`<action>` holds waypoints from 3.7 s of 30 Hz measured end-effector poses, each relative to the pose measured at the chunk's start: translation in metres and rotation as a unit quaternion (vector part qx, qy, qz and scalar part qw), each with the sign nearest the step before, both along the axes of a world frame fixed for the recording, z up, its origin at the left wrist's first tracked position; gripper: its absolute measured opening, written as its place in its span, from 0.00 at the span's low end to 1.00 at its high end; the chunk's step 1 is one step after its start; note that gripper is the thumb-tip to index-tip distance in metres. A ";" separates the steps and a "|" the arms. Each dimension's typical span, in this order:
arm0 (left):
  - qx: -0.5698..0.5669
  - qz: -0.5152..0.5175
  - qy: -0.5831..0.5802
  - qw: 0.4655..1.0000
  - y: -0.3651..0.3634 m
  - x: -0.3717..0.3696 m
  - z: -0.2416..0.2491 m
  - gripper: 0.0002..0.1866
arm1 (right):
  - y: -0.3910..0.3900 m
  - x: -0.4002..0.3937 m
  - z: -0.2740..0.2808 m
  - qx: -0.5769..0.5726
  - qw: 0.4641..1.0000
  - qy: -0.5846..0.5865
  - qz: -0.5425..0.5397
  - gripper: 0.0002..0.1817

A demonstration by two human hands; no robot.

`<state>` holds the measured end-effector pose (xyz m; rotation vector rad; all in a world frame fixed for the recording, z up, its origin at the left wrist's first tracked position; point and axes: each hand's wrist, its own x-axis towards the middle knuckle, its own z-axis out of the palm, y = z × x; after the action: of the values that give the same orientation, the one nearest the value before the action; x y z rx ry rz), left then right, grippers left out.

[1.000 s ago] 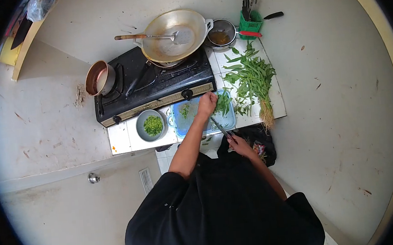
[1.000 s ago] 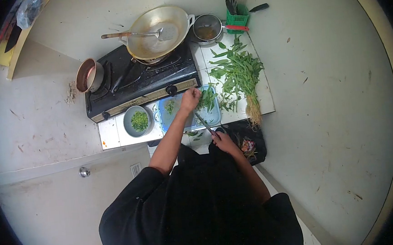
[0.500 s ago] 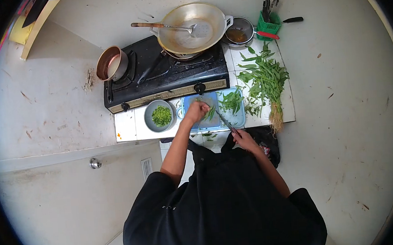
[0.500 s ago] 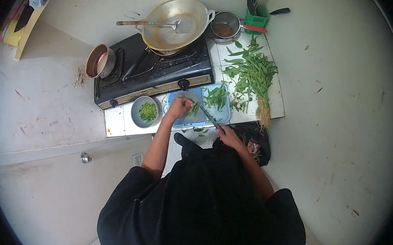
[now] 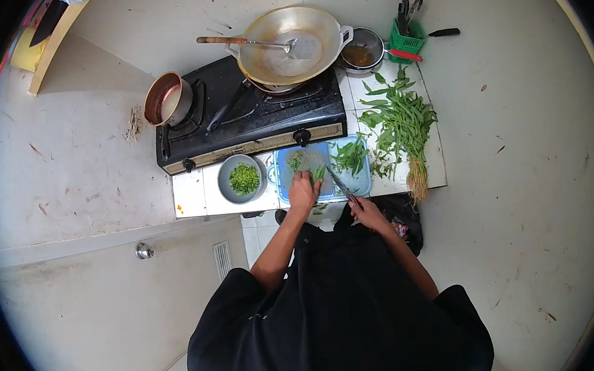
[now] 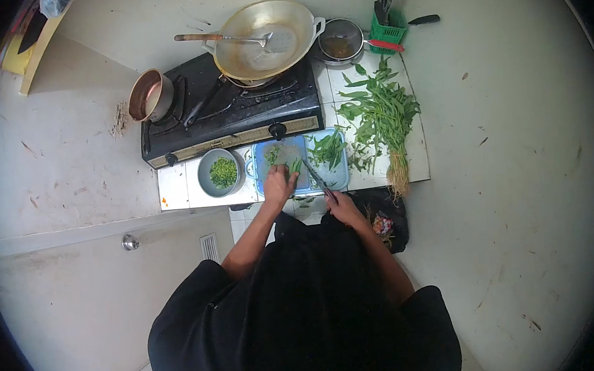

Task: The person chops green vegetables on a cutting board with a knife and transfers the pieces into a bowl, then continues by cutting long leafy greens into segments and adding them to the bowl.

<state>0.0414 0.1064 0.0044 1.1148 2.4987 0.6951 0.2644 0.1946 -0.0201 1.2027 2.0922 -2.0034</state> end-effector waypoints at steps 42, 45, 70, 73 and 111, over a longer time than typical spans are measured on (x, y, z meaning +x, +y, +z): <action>0.105 -0.004 -0.116 0.988 0.001 -0.025 -0.018 0.06 | -0.001 -0.007 -0.014 0.030 0.999 0.011 -0.024 0.18; 0.110 0.014 -0.187 0.976 -0.003 -0.029 -0.031 0.04 | -0.001 -0.006 -0.008 0.020 0.999 0.012 -0.029 0.18; 0.125 0.002 0.016 0.992 -0.017 -0.005 -0.023 0.08 | 0.004 -0.007 -0.006 0.007 1.000 0.008 -0.030 0.18; 0.100 -0.012 0.053 0.994 -0.016 0.003 -0.013 0.10 | 0.005 -0.009 -0.008 0.016 0.999 0.011 -0.028 0.18; 0.090 0.183 -0.109 0.973 -0.011 -0.016 -0.036 0.04 | 0.007 -0.006 -0.015 0.008 1.000 -0.003 -0.018 0.17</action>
<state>0.0251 0.0951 -0.0318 0.5885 2.5079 1.0995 0.2581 0.2014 -0.0353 1.2576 2.1035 -1.9979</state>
